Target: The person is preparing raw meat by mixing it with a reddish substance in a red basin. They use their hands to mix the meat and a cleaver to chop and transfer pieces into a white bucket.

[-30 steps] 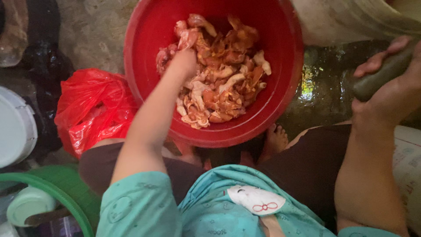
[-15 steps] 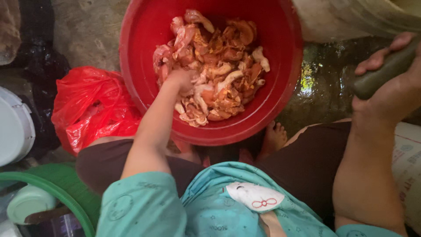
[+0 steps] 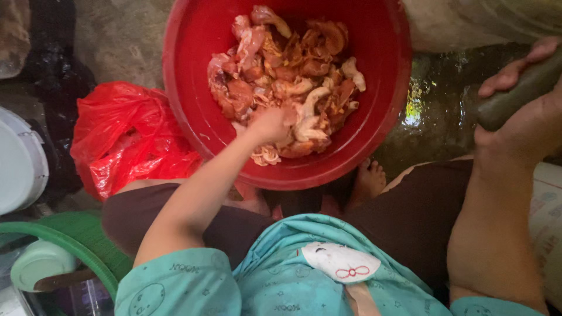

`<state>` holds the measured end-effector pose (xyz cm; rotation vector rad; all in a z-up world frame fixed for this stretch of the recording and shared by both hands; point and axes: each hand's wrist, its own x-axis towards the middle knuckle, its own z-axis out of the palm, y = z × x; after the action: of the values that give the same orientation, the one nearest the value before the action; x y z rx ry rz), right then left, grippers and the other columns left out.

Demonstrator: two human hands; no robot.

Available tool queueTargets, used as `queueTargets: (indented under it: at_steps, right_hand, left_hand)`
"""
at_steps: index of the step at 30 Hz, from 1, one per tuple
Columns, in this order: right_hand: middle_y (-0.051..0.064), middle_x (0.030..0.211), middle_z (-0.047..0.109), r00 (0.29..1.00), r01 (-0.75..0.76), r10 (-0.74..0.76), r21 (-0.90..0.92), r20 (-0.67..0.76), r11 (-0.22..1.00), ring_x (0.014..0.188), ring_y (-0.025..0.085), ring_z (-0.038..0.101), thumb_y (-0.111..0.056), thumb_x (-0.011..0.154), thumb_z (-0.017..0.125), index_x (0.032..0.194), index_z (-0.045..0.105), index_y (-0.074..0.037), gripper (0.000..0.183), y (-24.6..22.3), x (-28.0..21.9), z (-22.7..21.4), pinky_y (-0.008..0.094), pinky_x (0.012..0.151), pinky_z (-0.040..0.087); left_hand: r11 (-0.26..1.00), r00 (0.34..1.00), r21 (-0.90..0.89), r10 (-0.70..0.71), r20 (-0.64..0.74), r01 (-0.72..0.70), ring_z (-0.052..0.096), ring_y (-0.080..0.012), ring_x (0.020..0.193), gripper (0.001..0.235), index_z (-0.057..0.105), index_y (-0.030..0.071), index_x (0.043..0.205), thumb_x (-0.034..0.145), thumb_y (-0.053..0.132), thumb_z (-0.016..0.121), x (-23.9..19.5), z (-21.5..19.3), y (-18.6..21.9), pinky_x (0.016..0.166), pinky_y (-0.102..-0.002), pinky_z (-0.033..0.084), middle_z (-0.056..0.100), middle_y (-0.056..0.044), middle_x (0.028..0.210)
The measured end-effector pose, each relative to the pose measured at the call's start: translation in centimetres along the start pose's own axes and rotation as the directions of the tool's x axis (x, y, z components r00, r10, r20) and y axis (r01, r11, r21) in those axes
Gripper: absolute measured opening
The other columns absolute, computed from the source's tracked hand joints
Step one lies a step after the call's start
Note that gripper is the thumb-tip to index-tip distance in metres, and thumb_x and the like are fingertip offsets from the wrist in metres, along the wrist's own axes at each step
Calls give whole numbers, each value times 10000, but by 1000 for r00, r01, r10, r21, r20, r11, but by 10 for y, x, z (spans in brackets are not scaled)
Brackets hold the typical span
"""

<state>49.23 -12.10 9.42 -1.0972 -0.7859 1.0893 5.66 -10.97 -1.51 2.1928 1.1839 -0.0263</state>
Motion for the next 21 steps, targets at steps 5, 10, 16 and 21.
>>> queueTargets:
  at_steps: [5, 10, 16, 21]
  right_hand:
    - [74, 799, 460, 1000, -7, 7, -2, -4, 1000, 681, 164, 513, -288, 1250, 372, 1092, 510, -63, 308, 3, -1, -10, 313, 643, 463]
    - [77, 782, 458, 1000, -16, 16, 7, 4, 1000, 680, 161, 516, -285, 1256, 362, 1099, 512, -65, 309, 5, -1, -22, 308, 642, 464]
    - [86, 779, 464, 999, -47, 47, 19, -3, 999, 673, 164, 510, -268, 1260, 361, 1121, 516, -59, 295, 11, -3, -32, 306, 638, 459]
    - [87, 791, 467, 999, -50, 50, 1, -8, 999, 675, 166, 508, -268, 1260, 367, 1119, 516, -55, 296, 10, -1, -38, 309, 638, 458]
  left_hand:
    - [561, 887, -688, -320, 333, 460, 682, -336, 1071, 432, 628, 170, 1328, 969, 391, 534, 0, -60, -7, 866, -433, 597, 690, -164, 1279]
    - [137, 911, -959, -370, 183, 248, 703, -252, 1175, 906, 54, 293, 1608, 945, 400, 662, -1, -113, 8, 953, -409, 658, 531, -104, 1398]
    - [940, 999, 342, -9, 46, -8, 424, -390, 1447, 632, 462, 163, 1533, 979, 403, 648, -32, -13, 78, 1150, -662, 368, 502, -159, 1476]
    - [714, 950, 627, 206, 236, -311, 267, -411, 1488, 405, 626, 281, 1344, 975, 437, 569, -16, 39, 76, 1085, -822, 253, 452, -105, 1553]
